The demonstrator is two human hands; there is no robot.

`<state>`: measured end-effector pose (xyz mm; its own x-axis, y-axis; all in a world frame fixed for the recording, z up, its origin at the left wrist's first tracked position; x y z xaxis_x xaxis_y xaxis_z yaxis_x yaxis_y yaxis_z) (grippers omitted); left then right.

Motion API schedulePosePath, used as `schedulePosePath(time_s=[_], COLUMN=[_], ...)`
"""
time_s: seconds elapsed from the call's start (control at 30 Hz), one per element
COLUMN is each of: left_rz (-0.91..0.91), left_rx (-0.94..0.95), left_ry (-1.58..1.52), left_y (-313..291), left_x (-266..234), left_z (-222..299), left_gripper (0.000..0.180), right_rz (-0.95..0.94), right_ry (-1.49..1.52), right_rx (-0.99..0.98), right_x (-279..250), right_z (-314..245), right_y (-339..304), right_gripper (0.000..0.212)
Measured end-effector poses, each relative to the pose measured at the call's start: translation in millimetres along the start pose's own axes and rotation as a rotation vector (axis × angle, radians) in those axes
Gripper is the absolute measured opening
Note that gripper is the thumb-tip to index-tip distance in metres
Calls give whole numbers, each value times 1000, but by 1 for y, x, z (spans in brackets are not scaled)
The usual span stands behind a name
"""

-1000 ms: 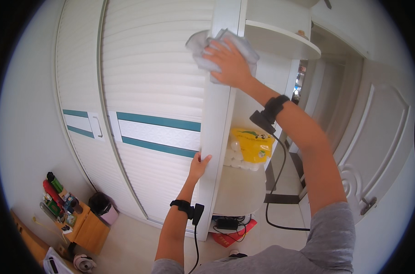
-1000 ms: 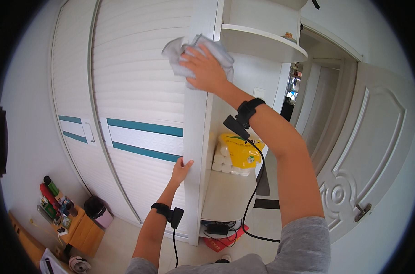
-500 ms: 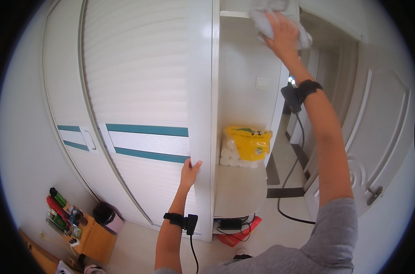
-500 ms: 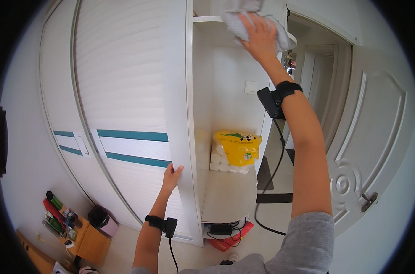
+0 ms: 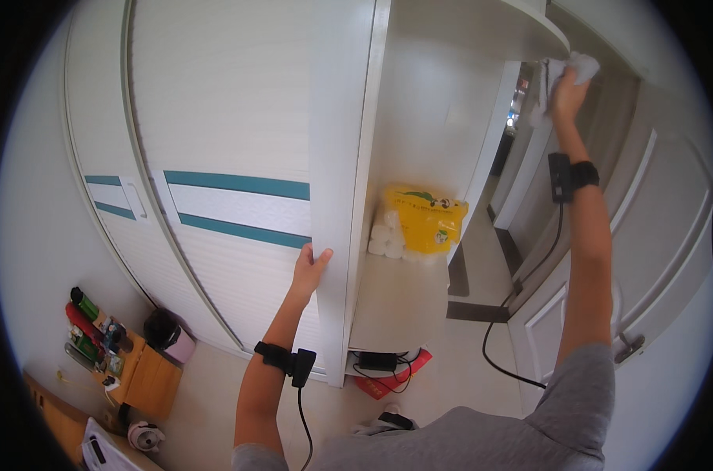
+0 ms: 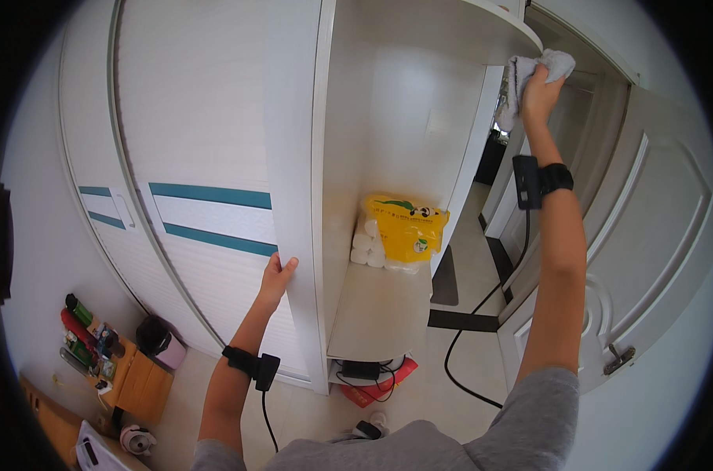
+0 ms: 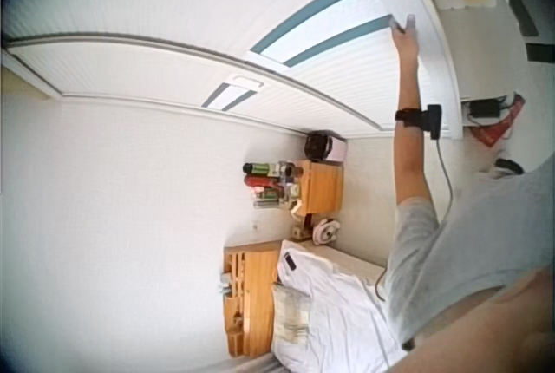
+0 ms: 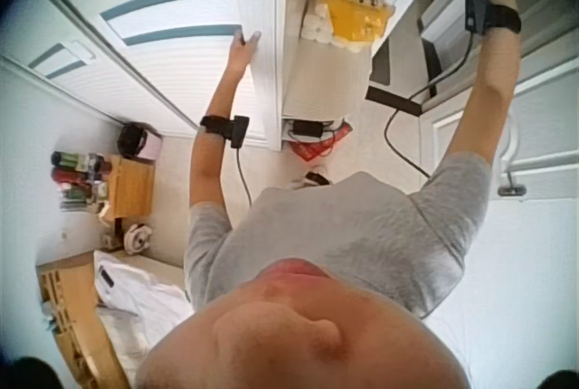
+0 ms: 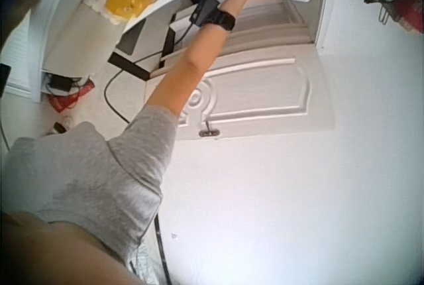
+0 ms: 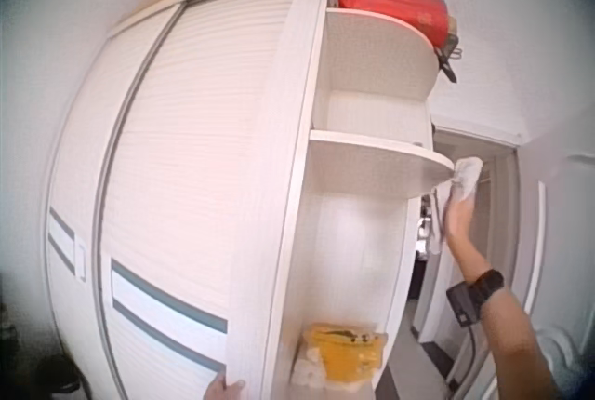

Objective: The person wipes a white cabinet and a white door with a gray cloth. They move a yellow package of tissues aside to reach the cabinet surface, then wipe the door and return to wipe the cabinet doors and top.

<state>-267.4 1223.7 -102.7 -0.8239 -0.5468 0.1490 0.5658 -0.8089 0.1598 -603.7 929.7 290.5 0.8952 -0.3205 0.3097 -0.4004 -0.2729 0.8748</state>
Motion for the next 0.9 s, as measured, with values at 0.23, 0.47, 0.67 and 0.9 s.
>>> schedulePosePath(time_s=[0.23,0.47,0.67,0.9], left_rz=[46,71,60,82], left_rx=[-105,-26,-2,-5], left_ry=[-36,-45,-74,-112], left_y=[-10,-5,-7,-17], left_x=[4,13,9,9], left_z=[-8,-8,-8,-6], left_gripper=[42,45,45,51], right_rz=[-403,-606,-660,-957], right_ry=[597,878,760,700], right_rx=[-25,661,1044,1043], right_x=[92,115,36,20], right_z=[-114,-113,-79,-64], right_y=[-138,-291,-457,-473], right_gripper=[35,44,46,53])
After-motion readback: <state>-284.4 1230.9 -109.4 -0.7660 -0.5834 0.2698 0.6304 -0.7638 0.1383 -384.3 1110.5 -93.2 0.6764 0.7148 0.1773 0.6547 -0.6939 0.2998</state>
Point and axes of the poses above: each hand's wrist, its own y-axis towards the middle knuckle, its own x-axis out of the palm, z = x × y, the point moved 1 cm from there along y, towards the middle knuckle, and after that the axes turned 1 degree about -x, right-handed, at the moved point
